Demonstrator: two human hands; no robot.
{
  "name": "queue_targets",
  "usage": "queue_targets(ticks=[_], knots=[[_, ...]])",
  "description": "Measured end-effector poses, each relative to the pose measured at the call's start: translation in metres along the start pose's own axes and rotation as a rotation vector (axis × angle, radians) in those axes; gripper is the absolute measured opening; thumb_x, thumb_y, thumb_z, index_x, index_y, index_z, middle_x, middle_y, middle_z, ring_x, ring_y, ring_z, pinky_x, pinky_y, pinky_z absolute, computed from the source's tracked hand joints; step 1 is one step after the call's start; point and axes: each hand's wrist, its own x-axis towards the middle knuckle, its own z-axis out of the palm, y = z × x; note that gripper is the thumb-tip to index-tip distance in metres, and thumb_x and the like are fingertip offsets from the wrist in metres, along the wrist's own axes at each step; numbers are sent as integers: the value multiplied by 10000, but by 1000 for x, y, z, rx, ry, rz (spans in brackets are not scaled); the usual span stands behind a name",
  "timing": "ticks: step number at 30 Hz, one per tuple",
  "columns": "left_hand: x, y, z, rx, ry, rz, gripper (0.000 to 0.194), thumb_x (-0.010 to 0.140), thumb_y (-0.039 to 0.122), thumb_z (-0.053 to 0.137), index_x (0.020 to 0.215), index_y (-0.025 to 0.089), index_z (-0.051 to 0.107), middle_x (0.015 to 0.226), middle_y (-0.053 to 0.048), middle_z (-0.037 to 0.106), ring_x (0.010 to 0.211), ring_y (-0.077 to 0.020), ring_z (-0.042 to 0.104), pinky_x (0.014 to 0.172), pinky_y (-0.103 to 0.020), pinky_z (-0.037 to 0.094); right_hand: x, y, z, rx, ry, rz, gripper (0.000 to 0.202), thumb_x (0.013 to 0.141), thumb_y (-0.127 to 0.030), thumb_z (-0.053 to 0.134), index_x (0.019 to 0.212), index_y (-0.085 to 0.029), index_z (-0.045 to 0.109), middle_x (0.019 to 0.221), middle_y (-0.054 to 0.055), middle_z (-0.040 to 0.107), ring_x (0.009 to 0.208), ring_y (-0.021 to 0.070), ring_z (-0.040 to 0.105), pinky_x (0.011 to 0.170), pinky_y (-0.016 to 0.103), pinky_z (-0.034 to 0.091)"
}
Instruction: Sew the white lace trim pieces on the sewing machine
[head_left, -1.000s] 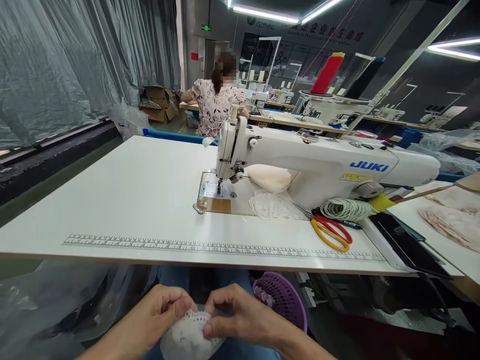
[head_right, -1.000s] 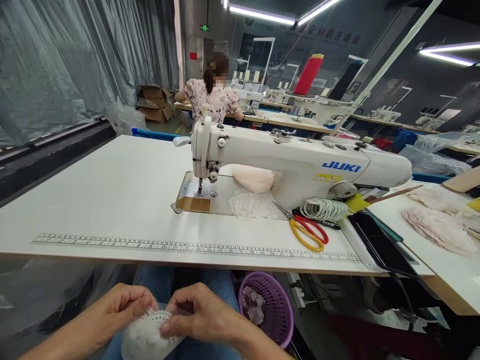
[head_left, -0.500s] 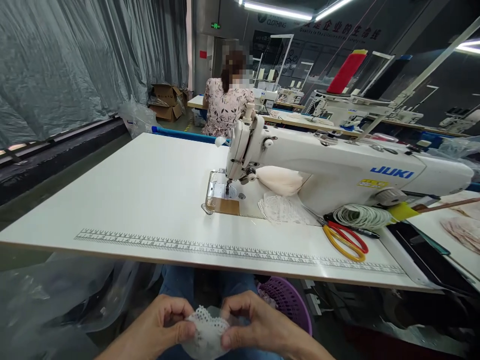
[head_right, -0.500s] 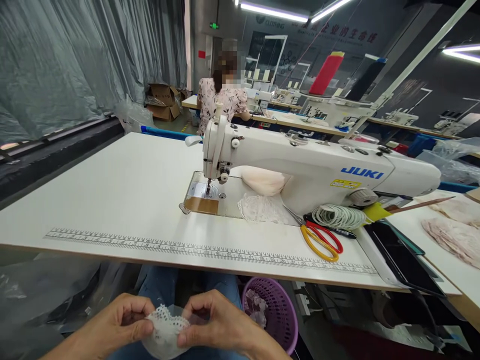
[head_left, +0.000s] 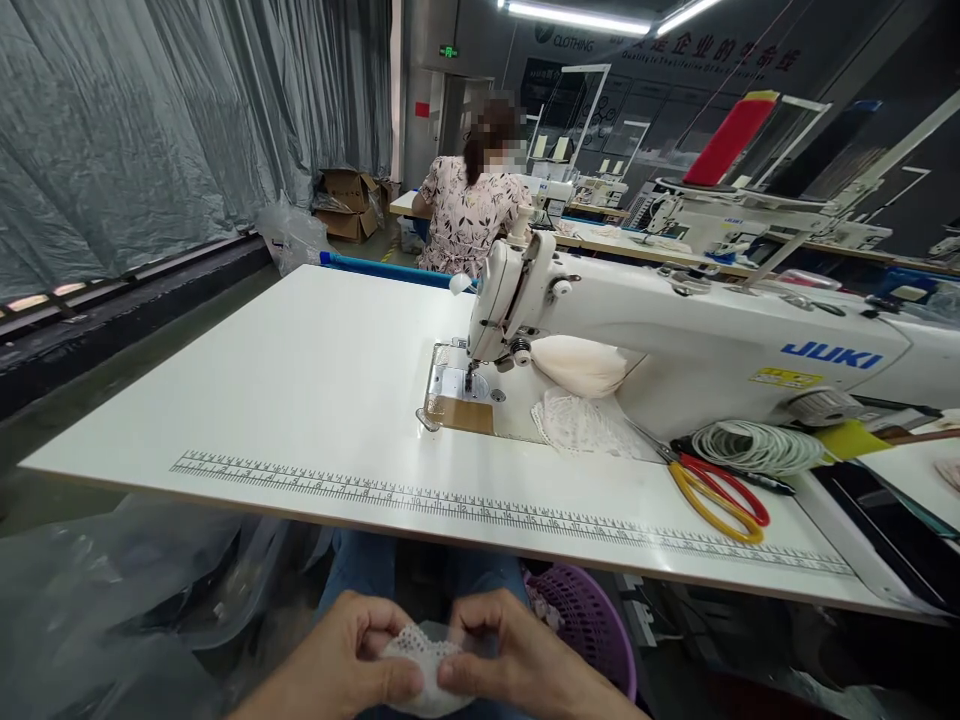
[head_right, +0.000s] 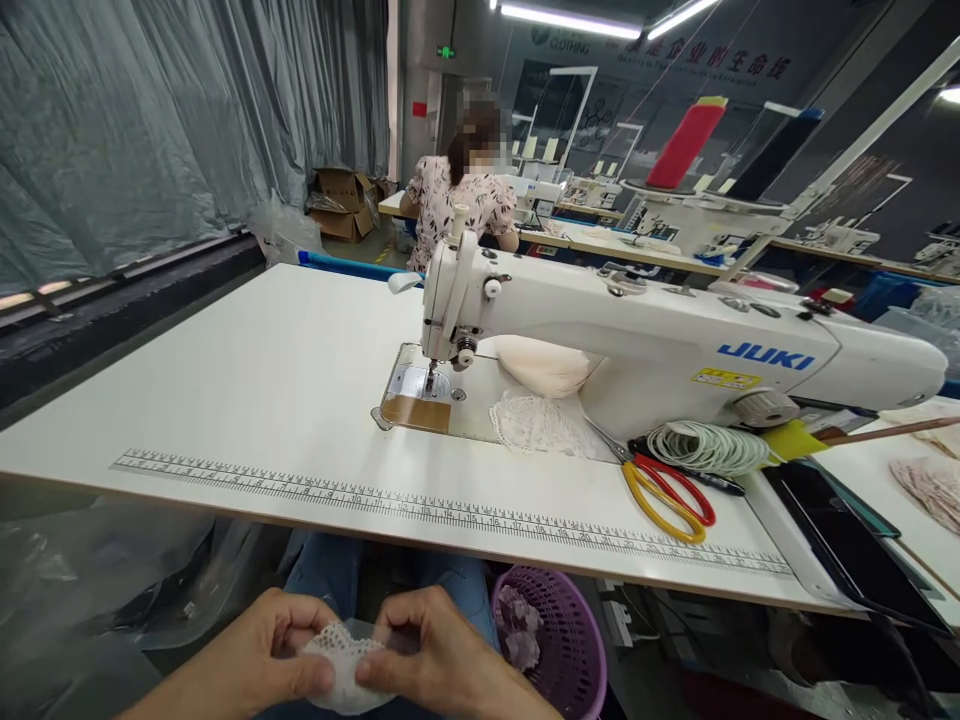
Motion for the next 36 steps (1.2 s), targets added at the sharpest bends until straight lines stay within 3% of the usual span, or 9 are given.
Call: queue_targets(ticks=[3, 6, 9, 17, 22, 26, 30, 36], knots=[[6, 0, 6, 51, 58, 13, 557, 610, 633, 692, 697, 83, 659, 545, 3, 504, 536, -113, 405, 540, -214, 295, 0, -1, -1, -55, 2, 2, 209, 669, -260, 700, 588, -133, 555, 525, -59, 399, 538, 70, 349, 489, 191, 248], [6, -2, 4, 99, 38, 34, 565, 660, 643, 645, 695, 80, 682, 545, 4, 479, 538, -111, 373, 526, -219, 271, 0, 0, -4, 33, -75, 36, 339, 632, -398, 765, 586, -122, 574, 521, -52, 437, 524, 69, 366, 481, 185, 269], [1, -1, -2, 63, 2, 21, 573, 653, 641, 665, 740, 77, 708, 575, -17, 533, 564, -126, 428, 557, -226, 308, 1, 0, -7, 128, -143, 33, 419, 577, -495, 795, 626, -113, 630, 556, -34, 501, 548, 78, 418, 521, 188, 325], [3, -6, -11, -33, -96, -11, 541, 654, 629, 691, 764, 100, 724, 651, -60, 660, 619, -162, 567, 609, -236, 383, -1, -1, -12, 311, -249, 15, 440, 581, -527, 780, 700, -114, 685, 704, 8, 591, 636, 104, 522, 661, 237, 437], [4, -5, -13, -36, -106, -45, 526, 659, 607, 705, 806, 102, 724, 684, -66, 687, 635, -165, 590, 626, -232, 401, 2, 4, -9, 281, -240, 12, 423, 567, -473, 809, 756, -114, 689, 623, -32, 543, 570, 65, 439, 546, 176, 362], [1, 6, -12, 2, -75, -67, 518, 654, 600, 712, 807, 105, 722, 727, -70, 698, 690, -182, 600, 655, -239, 414, 4, 2, -7, 314, -197, -1, 434, 618, -512, 767, 732, -102, 683, 652, -11, 571, 593, 76, 471, 594, 200, 388], [-3, 13, -13, 16, -49, -97, 524, 636, 597, 725, 845, 116, 725, 764, -68, 706, 729, -194, 602, 676, -245, 418, 4, 3, -6, 309, -146, 33, 437, 569, -510, 795, 697, -108, 681, 622, -18, 565, 582, 83, 474, 590, 211, 395], [-3, 0, -12, -133, -129, -73, 557, 557, 544, 811, 904, 123, 699, 815, -71, 722, 739, -181, 620, 669, -225, 414, 2, 8, -6, 311, -158, 33, 417, 562, -480, 808, 716, -111, 689, 607, -31, 558, 552, 66, 449, 578, 202, 377]])
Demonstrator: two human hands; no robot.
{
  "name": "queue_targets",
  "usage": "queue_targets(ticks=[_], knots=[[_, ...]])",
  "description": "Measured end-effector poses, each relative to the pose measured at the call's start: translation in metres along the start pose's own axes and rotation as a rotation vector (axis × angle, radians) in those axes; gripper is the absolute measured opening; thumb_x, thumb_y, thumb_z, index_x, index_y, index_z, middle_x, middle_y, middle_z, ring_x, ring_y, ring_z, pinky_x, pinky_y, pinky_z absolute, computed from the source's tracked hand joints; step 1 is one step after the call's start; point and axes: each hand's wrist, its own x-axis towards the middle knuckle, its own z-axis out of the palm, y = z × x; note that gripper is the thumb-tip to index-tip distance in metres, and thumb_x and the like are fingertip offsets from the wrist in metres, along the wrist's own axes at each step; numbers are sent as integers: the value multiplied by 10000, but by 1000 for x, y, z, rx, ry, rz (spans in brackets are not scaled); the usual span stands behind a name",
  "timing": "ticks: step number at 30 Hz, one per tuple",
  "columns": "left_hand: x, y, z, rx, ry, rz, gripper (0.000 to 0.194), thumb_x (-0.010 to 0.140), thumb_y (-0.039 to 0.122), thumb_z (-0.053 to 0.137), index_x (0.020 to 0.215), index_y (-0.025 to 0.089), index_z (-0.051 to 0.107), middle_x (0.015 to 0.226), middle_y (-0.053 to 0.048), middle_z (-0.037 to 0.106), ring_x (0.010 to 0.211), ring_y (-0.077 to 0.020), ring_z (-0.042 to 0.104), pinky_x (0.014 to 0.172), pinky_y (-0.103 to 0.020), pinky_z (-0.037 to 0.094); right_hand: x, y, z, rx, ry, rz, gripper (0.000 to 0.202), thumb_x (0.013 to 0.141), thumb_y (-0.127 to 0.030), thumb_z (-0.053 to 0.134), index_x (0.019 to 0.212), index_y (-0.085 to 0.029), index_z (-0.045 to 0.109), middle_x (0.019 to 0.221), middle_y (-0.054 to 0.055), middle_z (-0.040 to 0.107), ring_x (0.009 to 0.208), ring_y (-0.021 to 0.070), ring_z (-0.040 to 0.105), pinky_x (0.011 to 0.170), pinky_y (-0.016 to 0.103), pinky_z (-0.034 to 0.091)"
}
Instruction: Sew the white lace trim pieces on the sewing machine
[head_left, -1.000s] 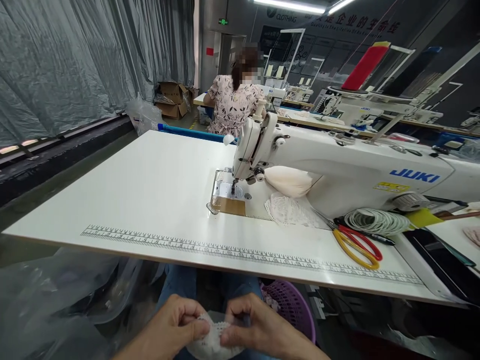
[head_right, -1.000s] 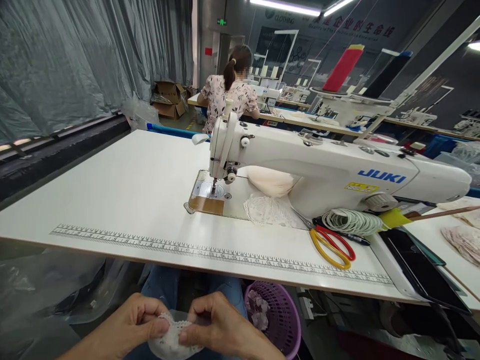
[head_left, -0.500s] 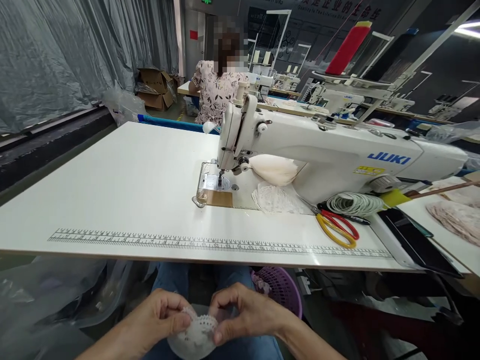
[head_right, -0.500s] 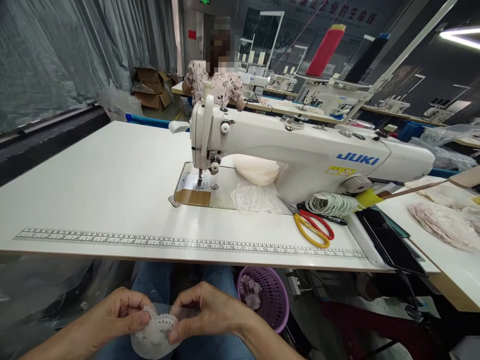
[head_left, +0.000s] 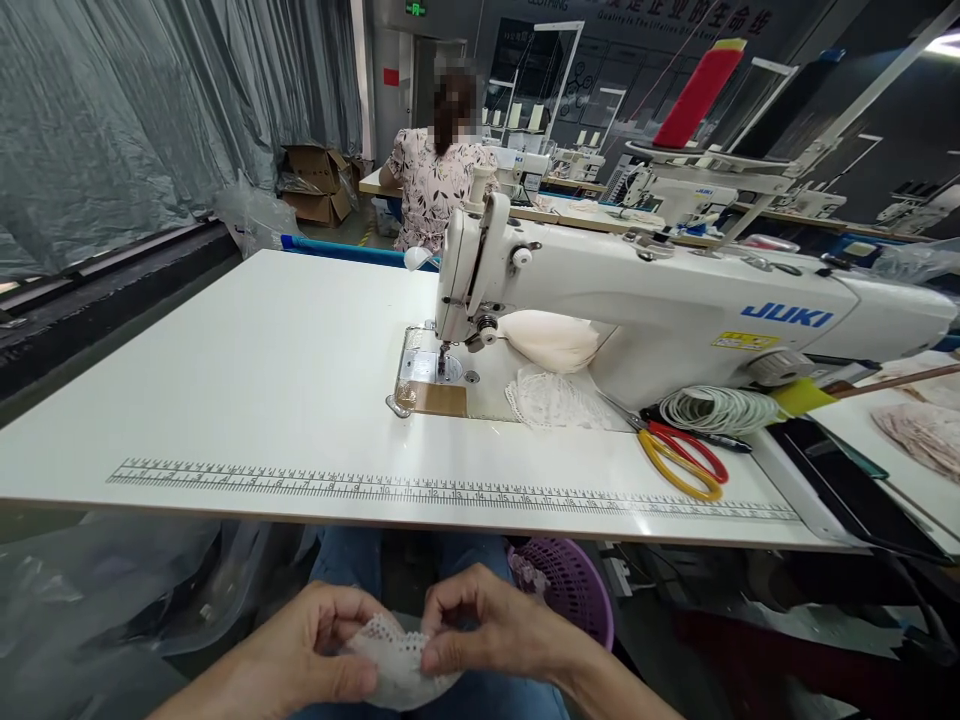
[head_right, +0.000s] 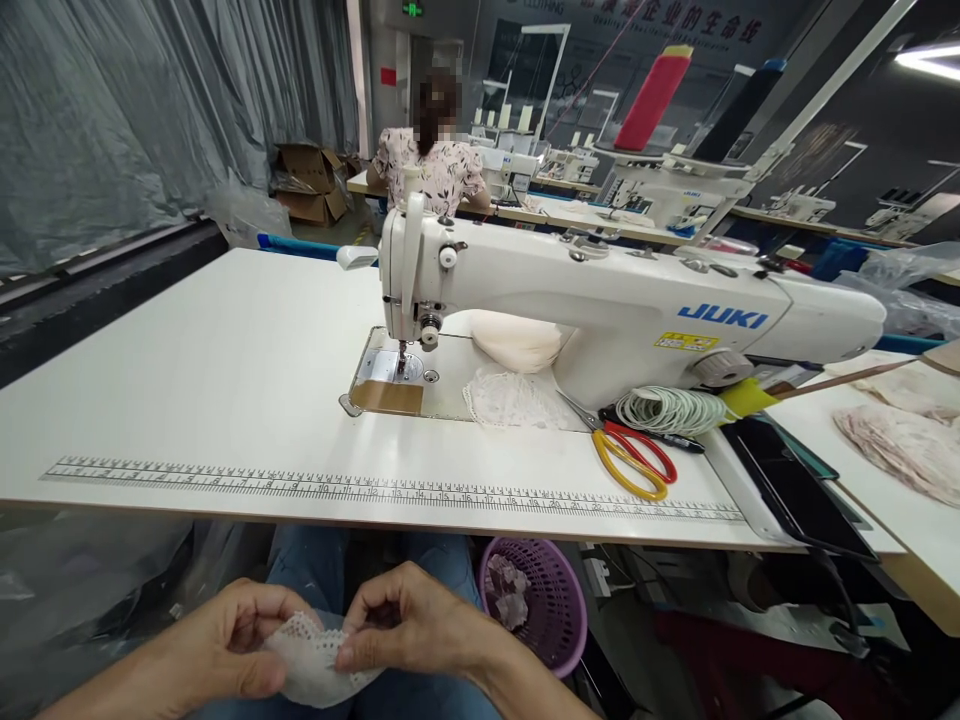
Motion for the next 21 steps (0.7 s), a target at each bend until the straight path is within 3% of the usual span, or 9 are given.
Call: queue_targets(ticks=[6, 9, 12, 17, 21], knots=[[7, -24, -1, 34, 141, -15, 516, 534, 533, 824, 791, 118, 658, 732, -51, 719, 688, -166, 607, 624, -225, 398, -5, -5, -2, 27, 31, 33, 443, 520, -477, 831, 671, -98, 658, 612, -21, 561, 557, 71, 449, 574, 208, 366], [6, -22, -1, 56, 174, -14, 485, 542, 523, 822, 761, 130, 642, 710, -33, 716, 672, -158, 603, 611, -221, 390, -7, -5, -3, 32, 42, 27, 451, 500, -472, 843, 658, -97, 647, 599, -26, 549, 554, 67, 432, 560, 201, 342], [6, -15, 0, 48, 117, 31, 518, 544, 537, 815, 814, 123, 662, 762, -54, 726, 714, -184, 630, 653, -241, 418, -6, -4, -4, 39, 60, 14, 441, 504, -467, 841, 633, -103, 628, 581, -33, 534, 541, 62, 418, 540, 194, 319], [10, -16, 3, 54, 123, 80, 634, 534, 528, 825, 976, 100, 674, 895, -97, 716, 867, -237, 627, 742, -267, 435, -3, -3, -8, -108, 98, -33, 349, 616, -424, 776, 632, -110, 623, 566, -38, 496, 554, 72, 396, 527, 194, 290], [17, -19, 8, 64, 170, 79, 613, 559, 585, 784, 884, 71, 703, 745, -70, 688, 696, -177, 590, 620, -219, 395, -4, -8, -9, -223, 113, -52, 213, 683, -314, 699, 657, -112, 634, 588, -27, 507, 573, 86, 411, 542, 201, 302]])
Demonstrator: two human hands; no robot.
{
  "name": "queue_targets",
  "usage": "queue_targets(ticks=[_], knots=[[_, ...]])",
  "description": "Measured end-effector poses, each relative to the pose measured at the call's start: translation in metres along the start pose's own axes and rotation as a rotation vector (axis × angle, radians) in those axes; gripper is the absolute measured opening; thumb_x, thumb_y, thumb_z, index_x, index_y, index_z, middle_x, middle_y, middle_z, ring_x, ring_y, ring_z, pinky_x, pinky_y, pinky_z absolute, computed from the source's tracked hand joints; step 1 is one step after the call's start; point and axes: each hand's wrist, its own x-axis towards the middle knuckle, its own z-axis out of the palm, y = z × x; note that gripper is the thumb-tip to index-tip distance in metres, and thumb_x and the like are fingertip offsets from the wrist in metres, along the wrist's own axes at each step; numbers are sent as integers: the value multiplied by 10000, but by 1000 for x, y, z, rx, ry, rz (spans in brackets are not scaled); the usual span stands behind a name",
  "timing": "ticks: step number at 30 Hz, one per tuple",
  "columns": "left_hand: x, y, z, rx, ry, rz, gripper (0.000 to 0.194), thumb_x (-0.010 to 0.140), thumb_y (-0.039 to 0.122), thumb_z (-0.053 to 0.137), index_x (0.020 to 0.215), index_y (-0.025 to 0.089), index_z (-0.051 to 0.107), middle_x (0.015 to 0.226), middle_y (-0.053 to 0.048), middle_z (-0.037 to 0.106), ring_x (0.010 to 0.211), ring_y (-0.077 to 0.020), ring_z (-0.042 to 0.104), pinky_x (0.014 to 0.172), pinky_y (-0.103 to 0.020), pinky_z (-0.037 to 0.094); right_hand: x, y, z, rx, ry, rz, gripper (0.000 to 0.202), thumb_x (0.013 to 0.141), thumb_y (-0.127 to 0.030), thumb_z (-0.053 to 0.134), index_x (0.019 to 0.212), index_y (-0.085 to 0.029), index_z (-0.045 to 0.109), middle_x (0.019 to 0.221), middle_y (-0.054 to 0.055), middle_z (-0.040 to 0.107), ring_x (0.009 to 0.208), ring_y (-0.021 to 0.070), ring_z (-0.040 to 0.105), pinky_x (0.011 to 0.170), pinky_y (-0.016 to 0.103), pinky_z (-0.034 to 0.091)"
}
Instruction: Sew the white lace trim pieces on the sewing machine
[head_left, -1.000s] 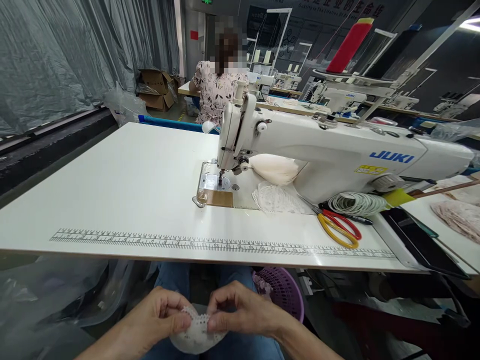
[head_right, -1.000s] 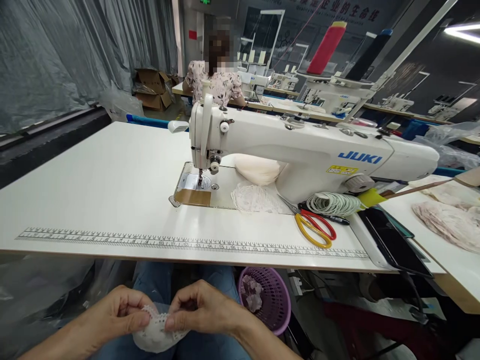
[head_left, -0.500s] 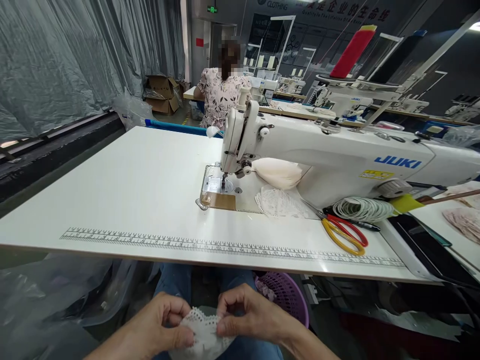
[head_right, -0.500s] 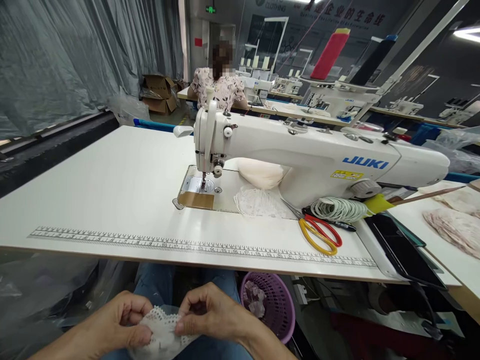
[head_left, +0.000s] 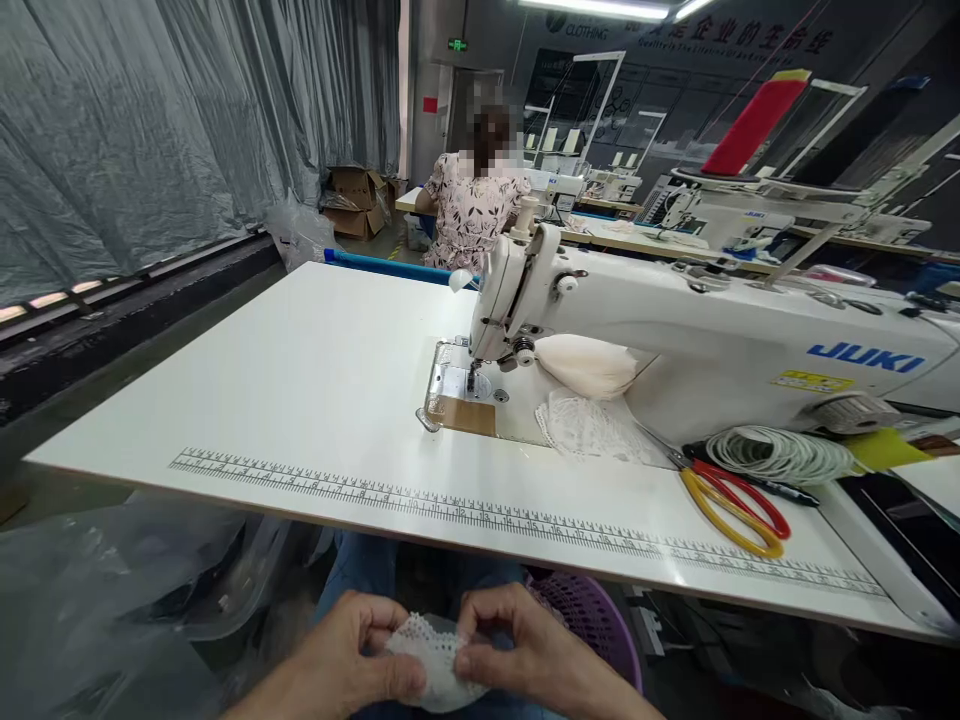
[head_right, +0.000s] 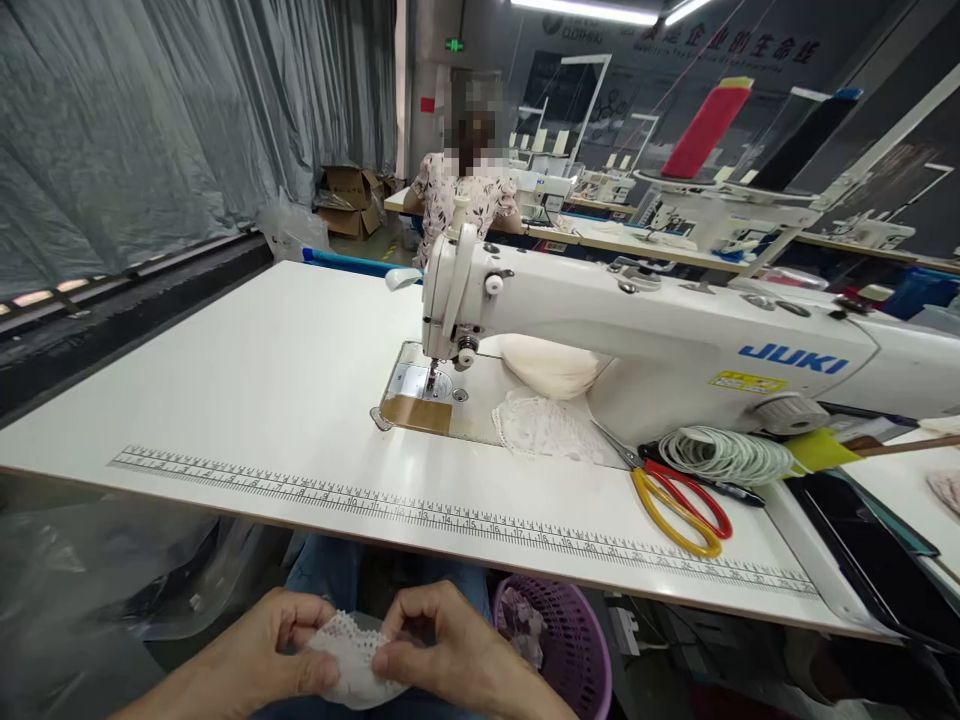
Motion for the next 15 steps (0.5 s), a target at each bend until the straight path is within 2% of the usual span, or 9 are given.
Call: queue_targets(ticks=[3, 6, 11, 15], knots=[[0, 6, 2, -4, 16, 2, 546, 638, 576, 741, 834, 67, 706, 698, -55, 678, 624, -134, 551, 585, -200, 363, -1, -2, 0, -40, 12, -1, 176, 692, -279, 681, 657, -111, 638, 585, -26, 501, 577, 87, 408, 541, 199, 300], [-2, 13, 0, -2, -45, -20, 476, 671, 532, 740, 829, 83, 715, 708, -44, 687, 631, -123, 548, 594, -193, 358, -1, -2, 1, 2, 3, 16, 229, 678, -325, 721, 667, -108, 648, 589, -26, 501, 577, 85, 408, 541, 196, 308], [-5, 19, -7, -33, -18, -45, 514, 575, 577, 777, 746, 97, 714, 656, -40, 685, 597, -135, 563, 581, -205, 365, 3, 1, -2, 209, -168, 22, 404, 673, -491, 740, 745, -101, 665, 659, -5, 552, 590, 79, 462, 608, 214, 388], [-8, 27, -11, -46, -68, -91, 466, 649, 550, 748, 780, 105, 703, 738, -60, 713, 662, -158, 600, 632, -215, 387, 4, 2, -7, 272, -235, 10, 505, 681, -595, 688, 781, -100, 670, 697, 10, 571, 618, 88, 504, 658, 238, 418]])
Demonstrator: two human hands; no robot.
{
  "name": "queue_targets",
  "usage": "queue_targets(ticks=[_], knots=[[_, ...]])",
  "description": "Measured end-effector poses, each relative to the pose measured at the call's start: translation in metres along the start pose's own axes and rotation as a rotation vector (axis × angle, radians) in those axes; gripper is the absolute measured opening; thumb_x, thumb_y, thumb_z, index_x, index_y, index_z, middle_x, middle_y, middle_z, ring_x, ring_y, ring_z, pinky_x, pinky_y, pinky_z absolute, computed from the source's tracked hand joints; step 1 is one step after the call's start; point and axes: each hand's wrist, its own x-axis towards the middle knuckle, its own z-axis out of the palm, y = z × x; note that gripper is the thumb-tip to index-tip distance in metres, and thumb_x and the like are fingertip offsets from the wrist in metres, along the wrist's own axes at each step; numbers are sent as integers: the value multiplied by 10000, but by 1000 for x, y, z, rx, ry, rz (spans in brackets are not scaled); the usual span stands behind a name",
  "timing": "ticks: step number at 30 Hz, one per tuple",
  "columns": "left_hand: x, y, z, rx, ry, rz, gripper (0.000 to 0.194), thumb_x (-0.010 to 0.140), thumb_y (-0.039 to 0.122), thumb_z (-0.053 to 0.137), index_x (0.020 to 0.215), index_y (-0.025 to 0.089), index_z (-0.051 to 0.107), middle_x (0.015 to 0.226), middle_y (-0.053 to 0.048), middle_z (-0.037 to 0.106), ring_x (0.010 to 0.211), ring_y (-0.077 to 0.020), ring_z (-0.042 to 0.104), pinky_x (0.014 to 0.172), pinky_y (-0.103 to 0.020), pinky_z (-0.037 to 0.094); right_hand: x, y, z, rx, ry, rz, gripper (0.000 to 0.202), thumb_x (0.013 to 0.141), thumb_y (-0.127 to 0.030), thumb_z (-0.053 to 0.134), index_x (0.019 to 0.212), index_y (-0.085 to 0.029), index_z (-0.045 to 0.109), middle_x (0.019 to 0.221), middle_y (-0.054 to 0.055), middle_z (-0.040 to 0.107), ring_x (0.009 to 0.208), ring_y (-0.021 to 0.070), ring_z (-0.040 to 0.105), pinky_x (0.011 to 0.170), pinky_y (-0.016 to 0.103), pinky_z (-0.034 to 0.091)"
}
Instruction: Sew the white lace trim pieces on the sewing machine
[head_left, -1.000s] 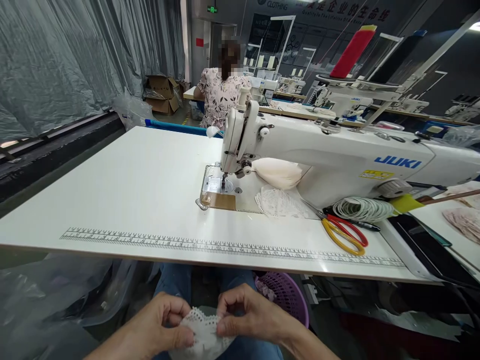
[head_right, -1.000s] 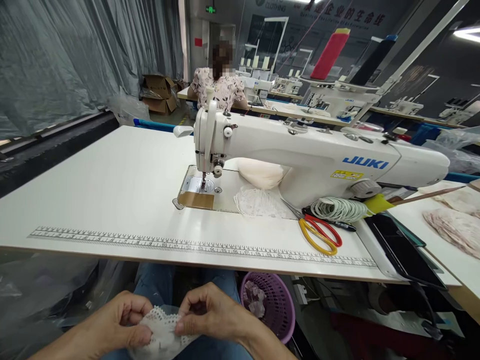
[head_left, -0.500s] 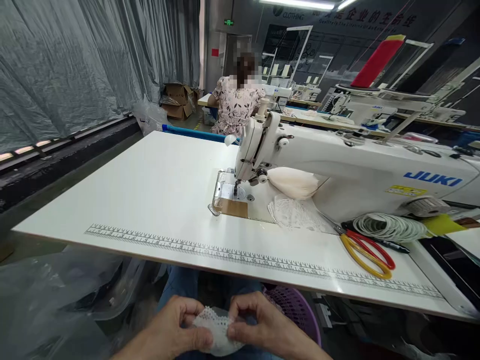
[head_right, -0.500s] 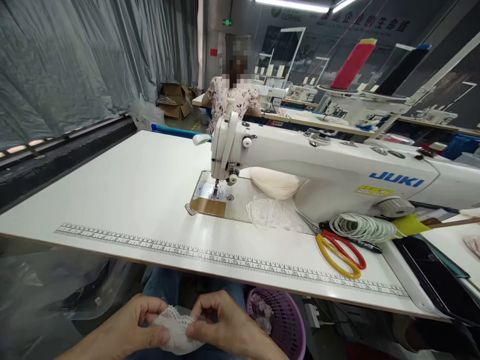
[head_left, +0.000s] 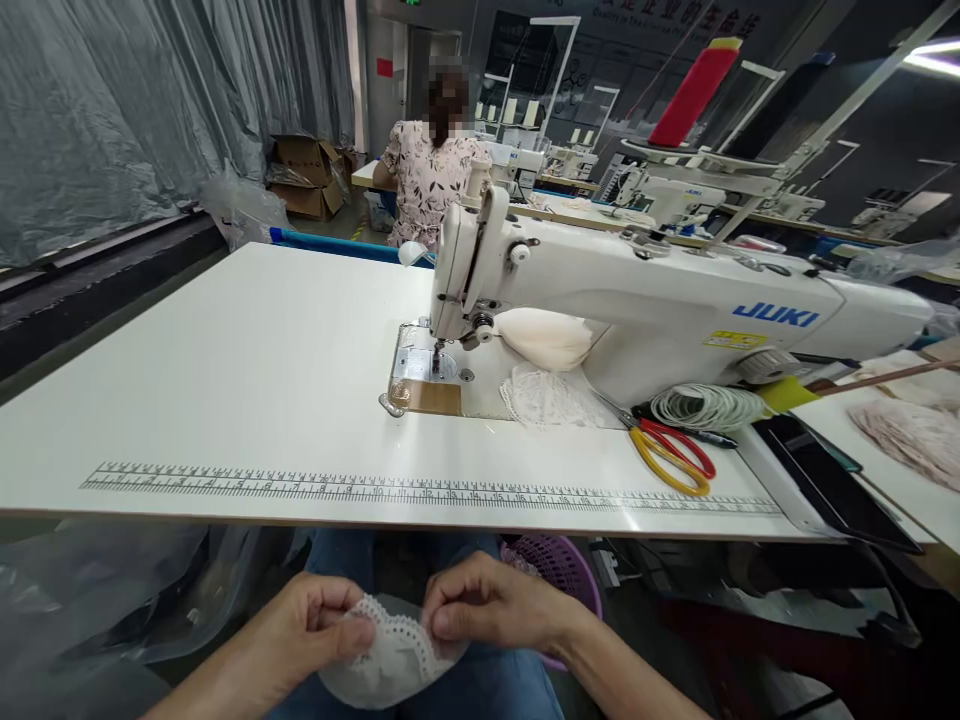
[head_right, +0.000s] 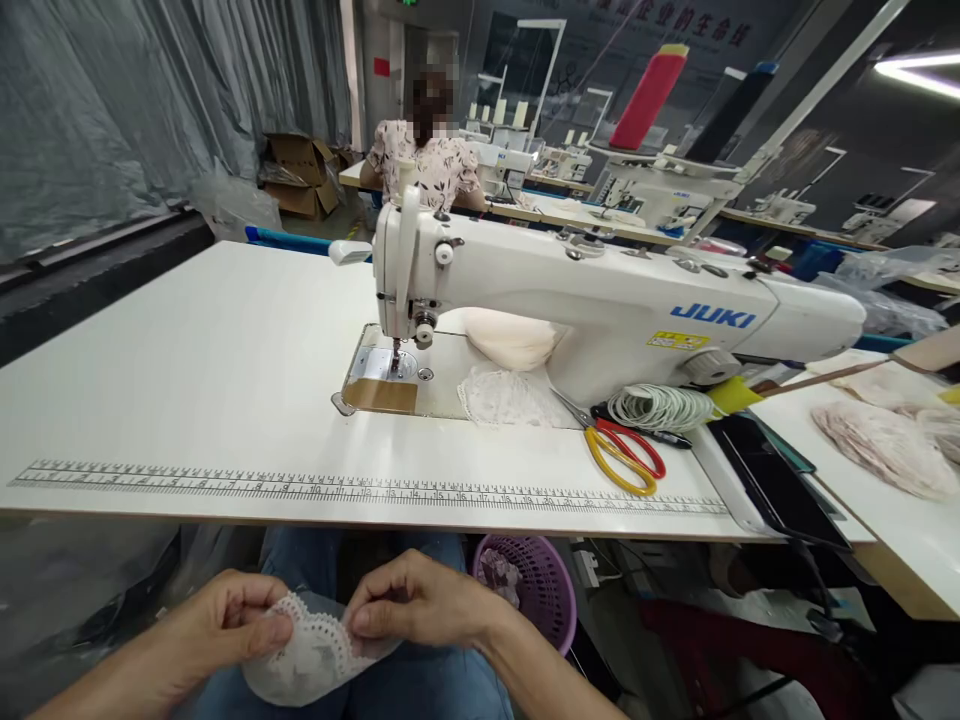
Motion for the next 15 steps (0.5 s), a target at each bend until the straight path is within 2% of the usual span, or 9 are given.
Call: queue_targets(ticks=[3, 10, 15], knots=[[-2, 4, -1, -3, -6, -19, 480, 665, 547, 740, 815, 93, 700, 778, -82, 720, 698, -170, 609, 652, -218, 391, 1, 0, -1, 18, -22, -6, 529, 673, -616, 678, 783, -99, 671, 717, 17, 581, 639, 95, 524, 682, 250, 428], [-3, 7, 1, -129, -4, -50, 446, 646, 505, 778, 804, 98, 689, 752, -85, 724, 657, -163, 617, 641, -222, 409, 8, 8, 0, 68, 39, 16, 441, 543, -468, 824, 747, -100, 693, 699, 5, 609, 607, 82, 521, 658, 229, 420], [-1, 8, 0, -119, -14, -49, 432, 671, 484, 769, 815, 81, 707, 756, -106, 727, 658, -164, 622, 629, -213, 404, 3, 4, -2, 107, -14, 33, 477, 524, -478, 827, 784, -99, 698, 710, 10, 620, 642, 90, 548, 701, 242, 439]])
